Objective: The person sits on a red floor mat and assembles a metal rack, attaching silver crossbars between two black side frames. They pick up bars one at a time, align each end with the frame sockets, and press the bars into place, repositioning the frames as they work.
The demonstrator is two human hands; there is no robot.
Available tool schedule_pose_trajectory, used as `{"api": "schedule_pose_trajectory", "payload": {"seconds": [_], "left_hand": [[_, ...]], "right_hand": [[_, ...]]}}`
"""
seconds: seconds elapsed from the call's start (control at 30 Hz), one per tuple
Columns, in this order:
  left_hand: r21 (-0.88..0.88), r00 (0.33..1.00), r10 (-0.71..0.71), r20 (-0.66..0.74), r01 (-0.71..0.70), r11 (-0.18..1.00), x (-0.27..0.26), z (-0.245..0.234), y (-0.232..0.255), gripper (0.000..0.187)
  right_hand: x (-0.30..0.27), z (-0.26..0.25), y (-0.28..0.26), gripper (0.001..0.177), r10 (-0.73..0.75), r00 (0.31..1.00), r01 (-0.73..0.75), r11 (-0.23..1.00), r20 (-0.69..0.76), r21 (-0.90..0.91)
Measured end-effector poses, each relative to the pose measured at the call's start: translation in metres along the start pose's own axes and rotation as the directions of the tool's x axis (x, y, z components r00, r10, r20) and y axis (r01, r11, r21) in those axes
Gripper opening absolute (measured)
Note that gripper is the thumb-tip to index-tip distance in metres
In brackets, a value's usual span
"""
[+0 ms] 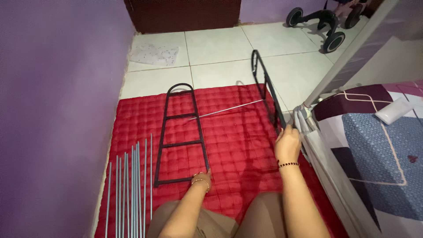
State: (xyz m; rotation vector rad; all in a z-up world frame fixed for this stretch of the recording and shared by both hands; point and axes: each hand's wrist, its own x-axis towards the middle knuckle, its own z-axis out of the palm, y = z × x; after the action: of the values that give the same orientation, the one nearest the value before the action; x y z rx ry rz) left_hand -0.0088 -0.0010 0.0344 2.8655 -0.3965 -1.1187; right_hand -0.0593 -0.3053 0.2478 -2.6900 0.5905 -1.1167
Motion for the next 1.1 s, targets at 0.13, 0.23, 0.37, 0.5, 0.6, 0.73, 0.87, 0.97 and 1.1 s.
{"api": "schedule_pose_trajectory", "payload": {"seconds": [0.13,0.23,0.37,0.5,0.6,0.73,0.87,0.97,1.1], "left_hand": [[-0.035,0.999,-0.033,0.019,0.033,0.999,0.000,-0.003,0.003,0.073],[-0.071,0.999,-0.029,-0.014,0.028,0.997,0.003,-0.002,0.001,0.070],[-0.058,1.000,-0.011,-0.019,0.010,0.998,0.005,0.002,-0.002,0.080],[-0.149,0.995,0.041,-0.096,-0.055,0.987,0.013,-0.001,0.001,0.082],[-0.248,0.971,0.094,-0.220,-0.149,0.957,0.028,-0.003,0.014,0.077],[-0.292,0.898,0.234,-0.372,-0.352,0.889,0.045,-0.010,0.039,0.084],[-0.375,0.871,0.247,-0.425,-0.418,0.828,0.031,-0.027,0.047,0.086],[-0.426,0.899,0.153,-0.410,-0.336,0.840,0.002,-0.042,0.048,0.089],[-0.351,0.913,0.011,-0.408,-0.168,0.921,-0.037,-0.058,0.042,0.083]], "right_hand": [[0.002,-0.008,-0.001,0.018,0.031,0.999,-0.031,0.999,-0.033,0.022],[0.005,-0.012,-0.003,0.022,0.041,0.997,-0.040,0.999,-0.070,0.013],[0.005,-0.008,0.001,0.021,0.172,0.984,-0.169,0.984,-0.046,0.060],[0.004,0.006,0.007,0.025,0.184,0.978,-0.171,0.977,-0.102,0.129],[-0.007,0.021,0.006,0.026,0.206,0.971,-0.185,0.969,-0.121,0.166],[-0.026,0.042,-0.003,0.026,0.256,0.961,-0.204,0.908,-0.100,0.366],[-0.040,0.071,0.000,0.027,0.377,0.917,-0.391,0.774,0.134,0.498],[-0.049,0.103,0.010,0.030,0.444,0.789,-0.606,0.445,0.425,0.659],[-0.065,0.136,0.035,0.030,0.415,0.709,-0.675,0.166,0.570,0.719]]}}
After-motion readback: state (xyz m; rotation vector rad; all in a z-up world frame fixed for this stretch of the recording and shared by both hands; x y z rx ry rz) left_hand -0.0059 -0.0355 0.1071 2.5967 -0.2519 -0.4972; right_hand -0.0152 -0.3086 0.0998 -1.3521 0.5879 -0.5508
